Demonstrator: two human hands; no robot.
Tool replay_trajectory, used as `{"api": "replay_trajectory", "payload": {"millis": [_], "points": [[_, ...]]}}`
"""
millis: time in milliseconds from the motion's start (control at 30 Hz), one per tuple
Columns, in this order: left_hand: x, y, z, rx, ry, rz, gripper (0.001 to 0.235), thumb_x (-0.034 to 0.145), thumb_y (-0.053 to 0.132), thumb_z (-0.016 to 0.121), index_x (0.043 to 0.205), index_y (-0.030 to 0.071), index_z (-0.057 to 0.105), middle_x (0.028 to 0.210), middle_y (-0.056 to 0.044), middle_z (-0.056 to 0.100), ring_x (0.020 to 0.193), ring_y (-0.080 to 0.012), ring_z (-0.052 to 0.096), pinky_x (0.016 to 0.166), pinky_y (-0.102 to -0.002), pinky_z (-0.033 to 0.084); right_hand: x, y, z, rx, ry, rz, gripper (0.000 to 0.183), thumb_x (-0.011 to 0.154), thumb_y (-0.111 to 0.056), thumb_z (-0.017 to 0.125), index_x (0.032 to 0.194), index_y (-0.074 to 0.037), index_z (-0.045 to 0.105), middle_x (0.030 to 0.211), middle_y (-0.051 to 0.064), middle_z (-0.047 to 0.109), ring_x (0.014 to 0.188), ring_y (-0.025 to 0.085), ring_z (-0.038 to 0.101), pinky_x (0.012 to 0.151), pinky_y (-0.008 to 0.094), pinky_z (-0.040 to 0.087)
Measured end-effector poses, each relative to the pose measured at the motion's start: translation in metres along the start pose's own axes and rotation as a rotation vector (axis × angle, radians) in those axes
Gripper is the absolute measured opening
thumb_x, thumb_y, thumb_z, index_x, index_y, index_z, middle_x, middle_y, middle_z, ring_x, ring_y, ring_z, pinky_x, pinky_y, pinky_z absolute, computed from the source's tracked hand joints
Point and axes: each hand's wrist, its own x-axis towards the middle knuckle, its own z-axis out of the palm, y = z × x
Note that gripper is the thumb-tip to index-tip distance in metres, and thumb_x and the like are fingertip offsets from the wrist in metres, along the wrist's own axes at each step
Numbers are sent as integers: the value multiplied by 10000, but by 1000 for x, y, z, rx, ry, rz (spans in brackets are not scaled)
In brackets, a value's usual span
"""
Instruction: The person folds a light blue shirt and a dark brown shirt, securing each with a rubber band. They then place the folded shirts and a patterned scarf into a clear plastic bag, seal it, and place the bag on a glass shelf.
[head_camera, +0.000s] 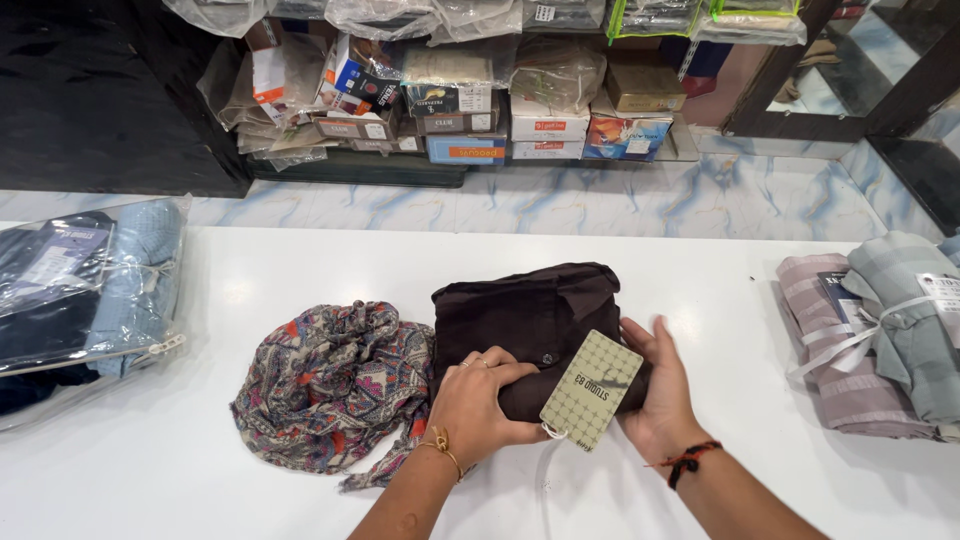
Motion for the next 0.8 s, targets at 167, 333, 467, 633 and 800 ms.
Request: {"api": "replay_trajectory", "payload": {"millis": [167,333,467,633,800], "points": [[0,0,-1,26,-49,1,756,537,545,889,1193,196,749,1133,18,664,1112,-202,582,1002,-382,432,19,-9,-8,-342,-23,-5,461,880,-386,661,1274,-164,575,1158,56,652,1111,210,644,1026,441,514],[-2,1,-2,87,-57,63,714,544,423,915,1203,208,744,1176,12,639,1131,-215,567,1030,-398,402,15,-21,-13,-1234,31,-931,436,791,-246,784,1168,-93,628,1124,89,625,1039,285,624,910,390,510],[-3,4,-2,92,-71,39,710,572,420,929,1220,215,722,1144,-6,609,1132,-226,555,1029,-411,403,-9,-26,-11,-1415,-127,-1475,202,846,-217,755,1016,-124,697,1005,20,691,1003,260,641,920,399,461],[-8,9,-4,129,-38,55,720,581,322,905,1265,210,707,1138,-34,589,1132,-249,554,1003,-413,426,-41,-5,-2,-1526,-521,-1534,380,789,-348,800,1043,-82,710,1008,35,709,987,213,652,956,456,431],[-12,9,-11,119,-127,63,821,564,341,916,1319,164,644,1182,-61,564,1154,-270,526,1009,-419,409,-42,-3,-11,-1491,-592,-1202,494,767,-372,810,1165,-93,725,1143,60,716,1047,244,644,894,377,504]]}}
